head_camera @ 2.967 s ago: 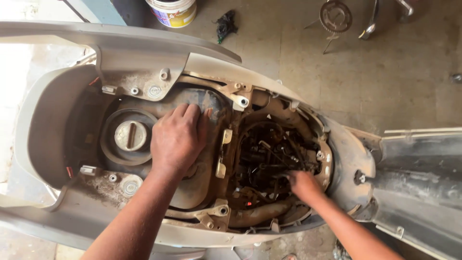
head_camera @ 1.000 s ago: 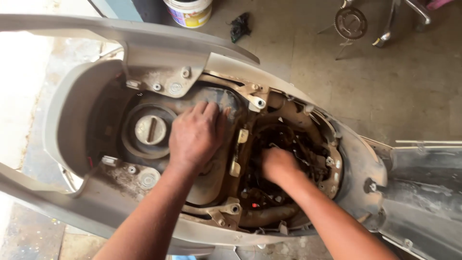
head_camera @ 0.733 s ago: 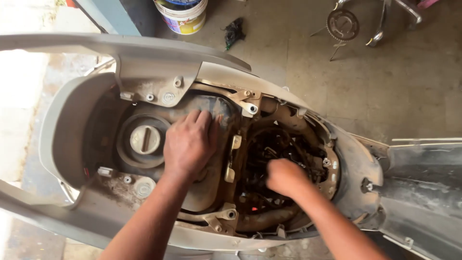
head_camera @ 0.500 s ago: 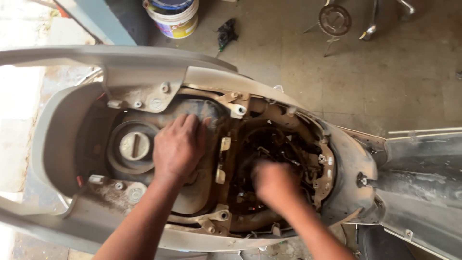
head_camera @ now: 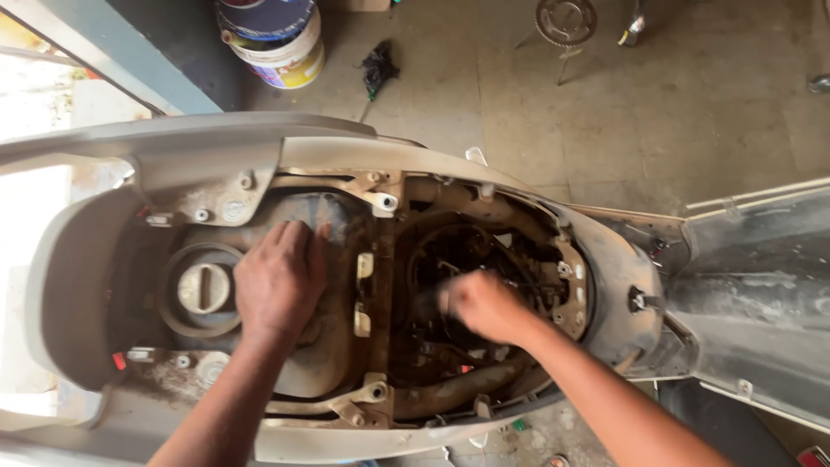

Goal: The person unscrews and removes the body panels of a scooter and then uses a brush and a liquid from a bottle to clean the internal engine components and frame.

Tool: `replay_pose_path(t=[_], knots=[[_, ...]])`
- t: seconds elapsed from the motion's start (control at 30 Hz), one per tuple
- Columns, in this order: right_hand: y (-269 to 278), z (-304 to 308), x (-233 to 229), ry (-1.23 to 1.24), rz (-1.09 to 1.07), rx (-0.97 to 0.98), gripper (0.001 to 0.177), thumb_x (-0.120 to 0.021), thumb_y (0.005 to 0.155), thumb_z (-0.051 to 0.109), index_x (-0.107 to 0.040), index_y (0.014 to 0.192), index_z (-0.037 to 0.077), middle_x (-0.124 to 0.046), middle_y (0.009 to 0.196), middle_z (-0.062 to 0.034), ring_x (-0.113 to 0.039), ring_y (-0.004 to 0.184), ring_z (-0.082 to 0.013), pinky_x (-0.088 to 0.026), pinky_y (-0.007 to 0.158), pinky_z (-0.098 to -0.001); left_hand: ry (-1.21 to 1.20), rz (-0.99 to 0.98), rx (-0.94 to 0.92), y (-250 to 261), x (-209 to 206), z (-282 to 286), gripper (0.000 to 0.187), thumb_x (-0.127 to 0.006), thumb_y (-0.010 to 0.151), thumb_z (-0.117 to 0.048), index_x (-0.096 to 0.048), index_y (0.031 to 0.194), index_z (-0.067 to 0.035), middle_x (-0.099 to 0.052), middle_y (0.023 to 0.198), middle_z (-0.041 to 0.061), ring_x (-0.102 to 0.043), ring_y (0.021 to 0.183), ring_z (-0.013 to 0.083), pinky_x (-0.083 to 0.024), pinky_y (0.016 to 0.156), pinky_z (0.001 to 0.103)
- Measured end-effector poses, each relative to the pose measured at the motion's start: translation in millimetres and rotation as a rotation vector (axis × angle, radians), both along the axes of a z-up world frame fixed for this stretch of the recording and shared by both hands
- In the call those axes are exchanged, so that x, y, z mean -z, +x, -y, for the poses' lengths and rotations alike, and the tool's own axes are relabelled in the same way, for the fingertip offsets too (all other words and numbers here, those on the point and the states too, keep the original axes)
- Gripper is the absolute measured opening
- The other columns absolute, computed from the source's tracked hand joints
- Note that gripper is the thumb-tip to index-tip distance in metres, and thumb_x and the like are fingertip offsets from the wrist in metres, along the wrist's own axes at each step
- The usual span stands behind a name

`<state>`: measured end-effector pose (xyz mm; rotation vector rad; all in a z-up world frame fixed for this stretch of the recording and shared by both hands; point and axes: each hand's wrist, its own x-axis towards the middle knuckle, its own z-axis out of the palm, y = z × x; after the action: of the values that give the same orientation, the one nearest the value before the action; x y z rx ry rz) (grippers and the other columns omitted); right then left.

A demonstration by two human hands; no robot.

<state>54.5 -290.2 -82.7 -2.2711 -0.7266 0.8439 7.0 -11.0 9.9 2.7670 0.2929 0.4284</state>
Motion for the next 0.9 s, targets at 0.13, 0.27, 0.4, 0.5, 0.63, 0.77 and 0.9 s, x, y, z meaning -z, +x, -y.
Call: replay_pose_path(t=[0.13, 0.27, 0.4, 0.5, 0.63, 0.77, 0.9], knots=[[-13.8, 2.5, 9.2, 0.022, 0.019, 0.185, 0.019, -0.061, 0.091, 0.016, -0.076, 0.082, 0.009, -0.074, 0.073, -0.0168, -0.072, 0.064, -0.0301, -0.055, 0.060, -0.0433, 0.031, 0.046, 0.007, 1.8, 0.1, -0.6, 0.029, -0.066, 0.101, -0.027, -0.059, 0.081, -0.008, -0.064, 0.081, 0.012, -0.065, 0.073, 0.0360, -0.051, 0.062, 0.048], [-1.2, 18.6, -6.1, 0.021, -0.113, -0.114, 0.022, -0.064, 0.091, 0.016, -0.073, 0.075, 0.003, -0.069, 0.065, -0.0179, -0.067, 0.064, -0.0300, -0.054, 0.064, -0.0458, 0.016, 0.040, -0.005, 0.2, -0.1, 2.9, 0.028, -0.066, 0.101, -0.027, -0.059, 0.083, -0.007, -0.064, 0.083, 0.012, -0.065, 0.074, 0.0379, -0.051, 0.062, 0.049], [-18.1, 2.1, 4.4, -0.035, -0.173, 0.161, 0.025, -0.061, 0.096, 0.017, -0.073, 0.079, 0.003, -0.067, 0.064, -0.0145, -0.065, 0.059, -0.0263, -0.054, 0.059, -0.0458, 0.034, 0.056, 0.023, 0.6, -0.4, 0.8, 0.029, -0.066, 0.102, -0.028, -0.059, 0.083, -0.007, -0.064, 0.084, 0.013, -0.065, 0.076, 0.0391, -0.050, 0.063, 0.050], [-23.4, -3.1, -16.9, -0.103, -0.259, 0.078, 0.026, -0.058, 0.098, 0.019, -0.074, 0.083, 0.005, -0.071, 0.069, -0.0113, -0.068, 0.061, -0.0224, -0.056, 0.062, -0.0424, 0.025, 0.005, 0.003, 3.1, 3.2, 1.2, 0.029, -0.066, 0.101, -0.028, -0.058, 0.083, -0.006, -0.063, 0.083, 0.014, -0.065, 0.074, 0.0389, -0.050, 0.062, 0.050], [-13.7, -1.8, -9.5, -0.068, -0.337, -0.011, 0.019, -0.065, 0.091, 0.019, -0.075, 0.094, 0.003, -0.073, 0.074, -0.0173, -0.072, 0.066, -0.0272, -0.057, 0.066, -0.0426, 0.062, 0.014, 0.005, 1.0, 7.8, -2.0, 0.031, -0.066, 0.104, -0.028, -0.057, 0.084, -0.006, -0.063, 0.085, 0.014, -0.064, 0.075, 0.0398, -0.049, 0.063, 0.050], [-15.7, 13.1, -5.7, -0.343, -0.070, 0.062, 0.017, -0.067, 0.079, 0.012, -0.076, 0.090, 0.003, -0.073, 0.081, -0.0220, -0.074, 0.075, -0.0356, -0.060, 0.072, -0.0463, 0.078, 0.003, 0.011, 0.3, 12.3, -2.0, 0.031, -0.065, 0.104, -0.029, -0.057, 0.085, -0.007, -0.062, 0.084, 0.015, -0.063, 0.073, 0.0401, -0.048, 0.062, 0.051], [-27.9, -5.3, -11.9, -0.250, -0.078, 0.015, 0.015, -0.070, 0.077, 0.016, -0.078, 0.085, 0.004, -0.074, 0.084, -0.0224, -0.073, 0.080, -0.0382, -0.058, 0.073, -0.0505, 0.055, -0.010, 0.008, -2.9, 16.6, -4.9, 0.030, -0.064, 0.104, -0.029, -0.057, 0.085, -0.007, -0.064, 0.085, 0.014, -0.064, 0.073, 0.0387, -0.049, 0.061, 0.050]])
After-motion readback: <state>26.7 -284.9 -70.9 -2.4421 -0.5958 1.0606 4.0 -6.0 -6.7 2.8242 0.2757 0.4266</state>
